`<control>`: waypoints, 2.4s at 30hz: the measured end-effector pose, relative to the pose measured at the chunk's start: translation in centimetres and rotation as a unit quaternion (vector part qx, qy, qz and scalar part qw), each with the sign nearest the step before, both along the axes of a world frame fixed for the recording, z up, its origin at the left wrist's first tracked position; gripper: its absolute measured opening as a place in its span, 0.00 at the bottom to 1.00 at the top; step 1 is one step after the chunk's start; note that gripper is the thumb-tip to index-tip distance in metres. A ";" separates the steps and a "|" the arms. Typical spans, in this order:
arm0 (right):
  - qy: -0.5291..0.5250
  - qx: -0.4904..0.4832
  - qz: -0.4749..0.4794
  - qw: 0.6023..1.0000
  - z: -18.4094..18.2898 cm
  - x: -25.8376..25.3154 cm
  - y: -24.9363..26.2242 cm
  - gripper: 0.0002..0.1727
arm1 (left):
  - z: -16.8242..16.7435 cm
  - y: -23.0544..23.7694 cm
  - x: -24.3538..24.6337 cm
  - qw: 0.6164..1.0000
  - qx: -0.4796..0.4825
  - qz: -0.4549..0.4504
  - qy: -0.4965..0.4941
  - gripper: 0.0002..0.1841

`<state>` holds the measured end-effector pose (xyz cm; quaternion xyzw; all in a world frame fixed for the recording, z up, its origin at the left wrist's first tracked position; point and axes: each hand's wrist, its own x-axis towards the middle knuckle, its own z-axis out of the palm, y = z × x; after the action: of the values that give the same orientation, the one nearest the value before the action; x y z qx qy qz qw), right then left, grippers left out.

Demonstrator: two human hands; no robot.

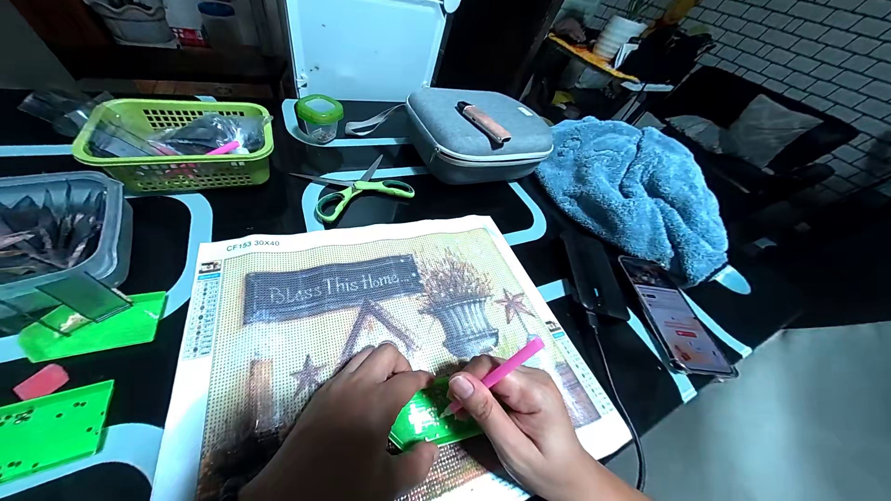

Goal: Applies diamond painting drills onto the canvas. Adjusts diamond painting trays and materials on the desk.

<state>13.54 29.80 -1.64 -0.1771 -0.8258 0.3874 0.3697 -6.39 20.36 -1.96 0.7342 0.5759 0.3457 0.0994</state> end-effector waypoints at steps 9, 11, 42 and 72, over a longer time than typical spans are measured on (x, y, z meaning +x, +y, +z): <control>0.011 -0.002 0.006 1.000 0.0 -0.1 0.0 0.20 | 0.0 0.0 0.0 1.000 0.001 -0.002 0.001 0.24; 0.040 -0.073 0.001 0.997 0.3 0.2 0.1 0.19 | 0.0 0.0 0.0 1.000 -0.002 -0.004 -0.003 0.24; -0.013 0.017 -0.167 0.986 -0.3 4.0 3.4 0.17 | 2.6 -0.4 -0.5 0.989 -0.137 -0.043 -0.046 0.26; 0.014 0.000 -0.011 1.000 -0.1 -0.4 -0.3 0.20 | -0.1 0.0 -0.1 1.000 0.011 -0.008 -0.002 0.23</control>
<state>13.19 29.51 -1.70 -0.1805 -0.8184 0.3856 0.3859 -6.53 20.39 -2.04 0.7390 0.5663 0.3525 0.0951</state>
